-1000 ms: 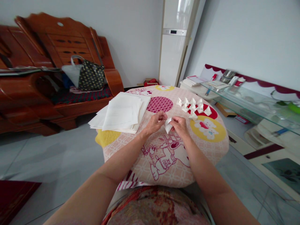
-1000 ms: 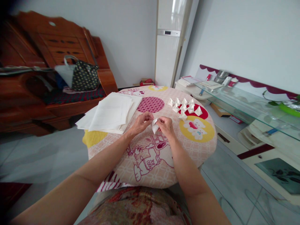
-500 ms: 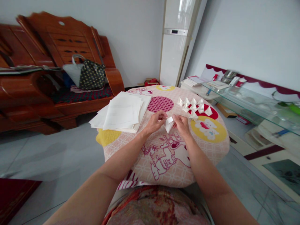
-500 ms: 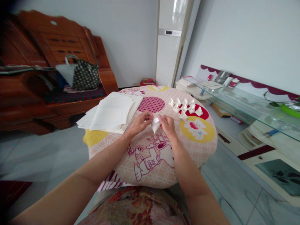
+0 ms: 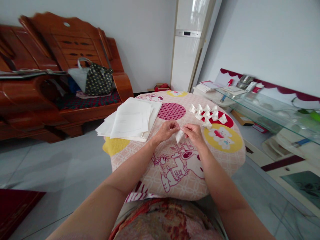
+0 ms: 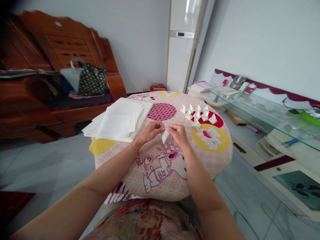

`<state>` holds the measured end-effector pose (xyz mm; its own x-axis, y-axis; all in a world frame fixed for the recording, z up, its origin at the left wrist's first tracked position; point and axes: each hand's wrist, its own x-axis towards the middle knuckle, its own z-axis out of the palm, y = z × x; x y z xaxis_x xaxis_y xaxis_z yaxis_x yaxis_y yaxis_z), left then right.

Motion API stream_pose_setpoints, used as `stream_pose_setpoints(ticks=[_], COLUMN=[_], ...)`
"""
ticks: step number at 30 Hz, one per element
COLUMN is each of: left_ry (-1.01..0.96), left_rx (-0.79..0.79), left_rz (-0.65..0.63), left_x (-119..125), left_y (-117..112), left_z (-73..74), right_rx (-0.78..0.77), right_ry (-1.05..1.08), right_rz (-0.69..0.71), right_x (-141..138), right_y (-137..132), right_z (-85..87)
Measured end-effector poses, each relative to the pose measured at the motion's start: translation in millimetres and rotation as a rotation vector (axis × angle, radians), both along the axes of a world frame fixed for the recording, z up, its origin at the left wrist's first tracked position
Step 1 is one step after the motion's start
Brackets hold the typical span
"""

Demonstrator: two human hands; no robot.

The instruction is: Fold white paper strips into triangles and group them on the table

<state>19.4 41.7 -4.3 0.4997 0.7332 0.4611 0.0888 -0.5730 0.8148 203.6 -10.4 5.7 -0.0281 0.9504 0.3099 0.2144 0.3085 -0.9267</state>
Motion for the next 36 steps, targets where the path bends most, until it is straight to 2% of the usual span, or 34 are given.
stream_pose_setpoints(ticks=[4, 7, 11, 14, 17, 19, 21, 23, 25, 28, 32, 36], left_ry=[0.035, 0.054, 0.047, -0.009, -0.131, -0.205, -0.19, -0.092, 0.009, 0.057, 0.018, -0.085], left_rx=[0.027, -0.002, -0.084, -0.194, -0.282, -0.284, -0.218, -0.107, -0.001, 0.065, 0.022, -0.134], left_rz=[-0.011, -0.077, -0.102, -0.149, -0.143, -0.066, 0.026, 0.096, 0.117, 0.069, -0.026, -0.219], left_x=[-3.1, -8.7, -16.8, -18.4, -17.9, -18.7, -20.4, -21.7, -20.8, -16.5, -14.2, -16.4], left_y=[-1.8, -2.4, 0.4, 2.1, 3.1, 4.2, 5.0, 4.3, 1.2, -5.5, -7.8, -0.7], left_z=[3.3, 8.0, 9.7, 7.7, 6.4, 6.7, 8.2, 10.6, 13.6, 18.1, 19.2, 12.7], right_rx=[-0.05, -0.086, -0.163, -0.205, -0.233, -0.208, -0.113, 0.012, 0.089, 0.057, -0.068, -0.136], right_ry=[0.039, 0.201, 0.453, 0.509, 0.437, 0.322, 0.184, 0.065, 0.018, 0.029, 0.125, 0.23], right_rz=[0.027, -0.01, -0.033, 0.002, -0.008, -0.115, -0.264, -0.317, -0.209, 0.025, 0.046, -0.016], right_x=[-0.4, 6.0, 17.8, 21.4, 21.6, 21.7, 20.9, 16.4, 7.2, -9.1, -13.8, -2.1], right_y=[-1.0, 1.6, 5.1, 6.2, 7.7, 8.9, 9.1, 7.7, 5.2, 2.4, 3.1, 3.4], right_z=[2.6, 1.7, 0.2, -2.2, -5.8, -7.3, -6.5, -3.8, -0.6, 0.4, -4.0, -3.0])
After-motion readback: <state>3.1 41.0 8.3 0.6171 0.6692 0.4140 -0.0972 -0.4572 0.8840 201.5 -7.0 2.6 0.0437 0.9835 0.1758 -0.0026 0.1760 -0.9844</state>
